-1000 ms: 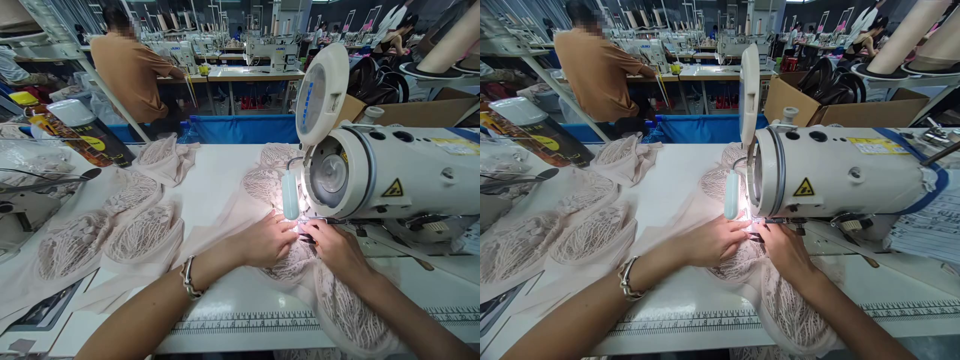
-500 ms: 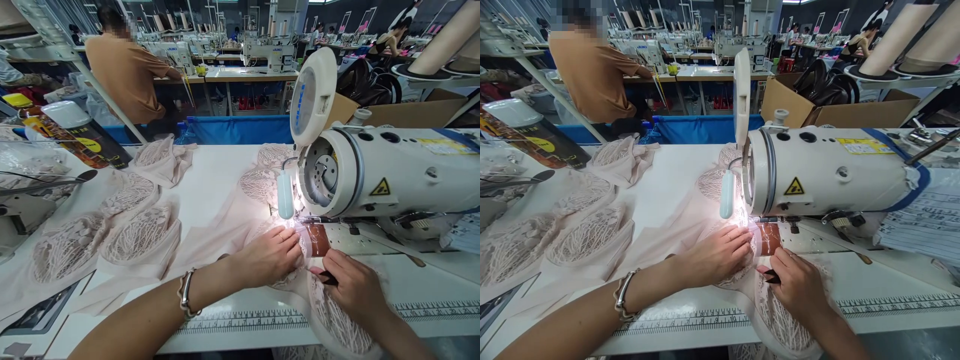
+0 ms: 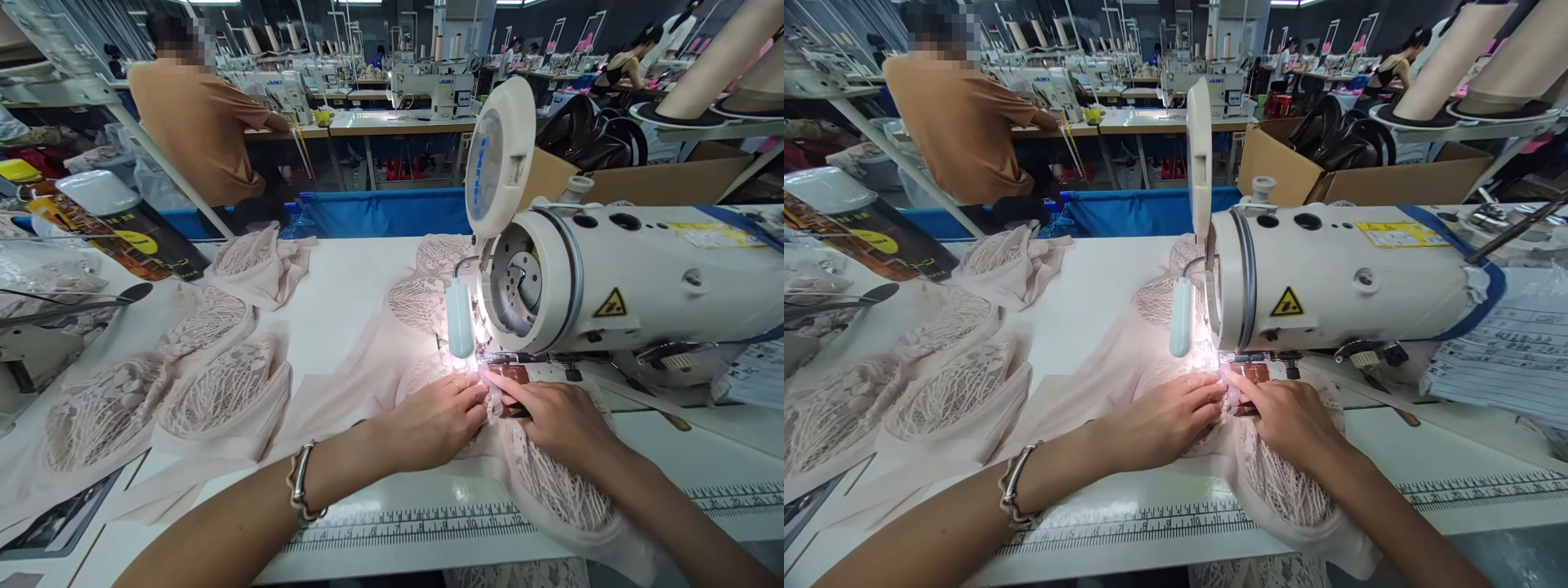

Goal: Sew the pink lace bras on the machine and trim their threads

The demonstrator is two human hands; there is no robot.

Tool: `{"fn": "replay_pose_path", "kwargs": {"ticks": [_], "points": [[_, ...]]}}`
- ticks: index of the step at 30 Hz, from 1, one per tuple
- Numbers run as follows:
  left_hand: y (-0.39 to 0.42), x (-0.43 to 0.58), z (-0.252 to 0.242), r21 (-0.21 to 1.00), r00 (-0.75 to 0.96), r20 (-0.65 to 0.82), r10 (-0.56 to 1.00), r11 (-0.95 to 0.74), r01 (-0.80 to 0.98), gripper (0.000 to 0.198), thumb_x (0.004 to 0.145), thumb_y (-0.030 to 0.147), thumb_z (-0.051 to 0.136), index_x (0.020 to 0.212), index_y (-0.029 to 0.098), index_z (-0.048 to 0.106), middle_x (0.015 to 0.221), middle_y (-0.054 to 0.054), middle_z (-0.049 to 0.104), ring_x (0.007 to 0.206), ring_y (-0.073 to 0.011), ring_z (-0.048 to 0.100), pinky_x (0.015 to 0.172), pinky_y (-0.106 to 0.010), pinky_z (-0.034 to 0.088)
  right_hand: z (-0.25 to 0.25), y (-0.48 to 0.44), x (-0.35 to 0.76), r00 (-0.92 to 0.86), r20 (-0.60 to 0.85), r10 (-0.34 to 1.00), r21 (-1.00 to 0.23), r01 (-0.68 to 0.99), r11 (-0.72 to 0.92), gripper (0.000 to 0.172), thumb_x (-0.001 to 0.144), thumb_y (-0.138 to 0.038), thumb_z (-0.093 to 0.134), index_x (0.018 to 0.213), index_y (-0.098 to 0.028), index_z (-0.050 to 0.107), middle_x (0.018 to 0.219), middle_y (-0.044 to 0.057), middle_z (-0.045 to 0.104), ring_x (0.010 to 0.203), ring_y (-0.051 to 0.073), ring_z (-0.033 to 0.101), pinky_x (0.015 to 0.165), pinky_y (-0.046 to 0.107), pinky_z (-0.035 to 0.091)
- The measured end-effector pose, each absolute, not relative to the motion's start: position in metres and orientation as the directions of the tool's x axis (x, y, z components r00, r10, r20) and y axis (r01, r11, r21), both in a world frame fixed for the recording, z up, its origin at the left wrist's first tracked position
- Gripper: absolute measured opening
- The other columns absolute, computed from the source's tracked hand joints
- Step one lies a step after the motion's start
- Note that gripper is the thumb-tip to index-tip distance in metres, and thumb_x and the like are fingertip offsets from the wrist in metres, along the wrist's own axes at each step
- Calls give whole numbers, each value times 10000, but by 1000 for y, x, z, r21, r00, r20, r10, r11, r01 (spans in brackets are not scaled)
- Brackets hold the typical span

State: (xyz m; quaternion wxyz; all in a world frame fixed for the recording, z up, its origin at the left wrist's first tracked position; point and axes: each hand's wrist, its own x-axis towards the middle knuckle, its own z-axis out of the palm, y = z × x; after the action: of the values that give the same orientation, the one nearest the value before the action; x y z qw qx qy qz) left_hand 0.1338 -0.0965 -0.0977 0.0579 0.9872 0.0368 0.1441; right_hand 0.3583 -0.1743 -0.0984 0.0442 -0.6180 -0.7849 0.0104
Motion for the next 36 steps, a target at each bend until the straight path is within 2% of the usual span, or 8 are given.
{"fn": "replay_pose_path", "kwargs": {"ticks": [9, 12, 17, 22, 26, 29, 32, 36], "points": [[-95, 134, -102, 93, 944, 309, 115, -992, 90, 272, 1028, 161, 415, 1149, 43, 628, 1163, -154, 684, 1106, -243, 610, 1029, -381, 458, -98, -169, 358, -235, 48, 971, -20, 971, 236, 730, 706, -82, 506, 1394, -312, 587, 776, -33, 771, 658, 192, 688, 534, 270, 406], [-93, 135, -100, 100, 952, 281, 123, -990, 98, 308, 1052, 227, 400, 1101, 52, 650, 1100, -136, 693, 1106, -259, 593, 1004, -382, 449, -99, -167, 359, -231, 78, 970, -5, 973, 232, 688, 723, -98, 512, 1368, -313, 612, 810, -23, 779, 674, 200, 701, 513, 272, 425], [-90, 133, -93, 90, 950, 261, 172, -984, 153, 325, 1061, 300, 410, 999, 110, 666, 1032, -106, 672, 1014, -245, 570, 911, -395, 423, -107, -165, 364, -283, 198, 939, -104, 946, 307, 550, 797, -104, 510, 1278, -308, 682, 942, 3, 793, 871, 189, 729, 696, 271, 539], [-88, 131, -93, 54, 943, 274, 190, -982, 182, 391, 1079, 345, 342, 1034, 101, 645, 1034, -114, 662, 947, -236, 557, 883, -406, 389, -115, -160, 370, -259, 112, 959, -114, 956, 271, 584, 805, -125, 514, 1350, -303, 629, 1068, 32, 781, 966, 229, 725, 795, 356, 563], [-85, 131, -90, 56, 941, 263, 212, -977, 204, 387, 1064, 407, 375, 1013, 116, 625, 917, -79, 643, 884, -227, 552, 912, -422, 392, -115, -158, 371, -312, 146, 939, -170, 927, 335, 551, 831, -95, 476, 1320, -278, 652, 1019, 34, 784, 925, 205, 727, 819, 337, 560], [-84, 131, -91, 56, 937, 266, 226, -974, 219, 408, 1055, 439, 395, 966, 124, 638, 954, -96, 650, 927, -243, 564, 945, -455, 390, -112, -157, 371, -336, 180, 924, -217, 903, 371, 529, 829, -68, 457, 1263, -258, 691, 937, 27, 783, 851, 188, 727, 769, 304, 571], [-83, 130, -94, 56, 939, 264, 221, -975, 214, 450, 1048, 481, 395, 1032, 113, 653, 1112, -135, 656, 1040, -273, 570, 999, -494, 372, -108, -155, 371, -333, 165, 928, -232, 902, 365, 544, 813, -77, 460, 1277, -251, 686, 1001, 43, 782, 909, 208, 725, 791, 325, 582], [-82, 129, -95, 35, 942, 258, 214, -977, 213, 507, 1064, 501, 316, 1133, 106, 626, 1138, -147, 676, 1114, -292, 577, 1056, -527, 331, -105, -153, 371, -357, 139, 923, -277, 881, 383, 564, 812, -83, 440, 1288, -265, 683, 969, 37, 779, 880, 207, 716, 790, 335, 582]]}}
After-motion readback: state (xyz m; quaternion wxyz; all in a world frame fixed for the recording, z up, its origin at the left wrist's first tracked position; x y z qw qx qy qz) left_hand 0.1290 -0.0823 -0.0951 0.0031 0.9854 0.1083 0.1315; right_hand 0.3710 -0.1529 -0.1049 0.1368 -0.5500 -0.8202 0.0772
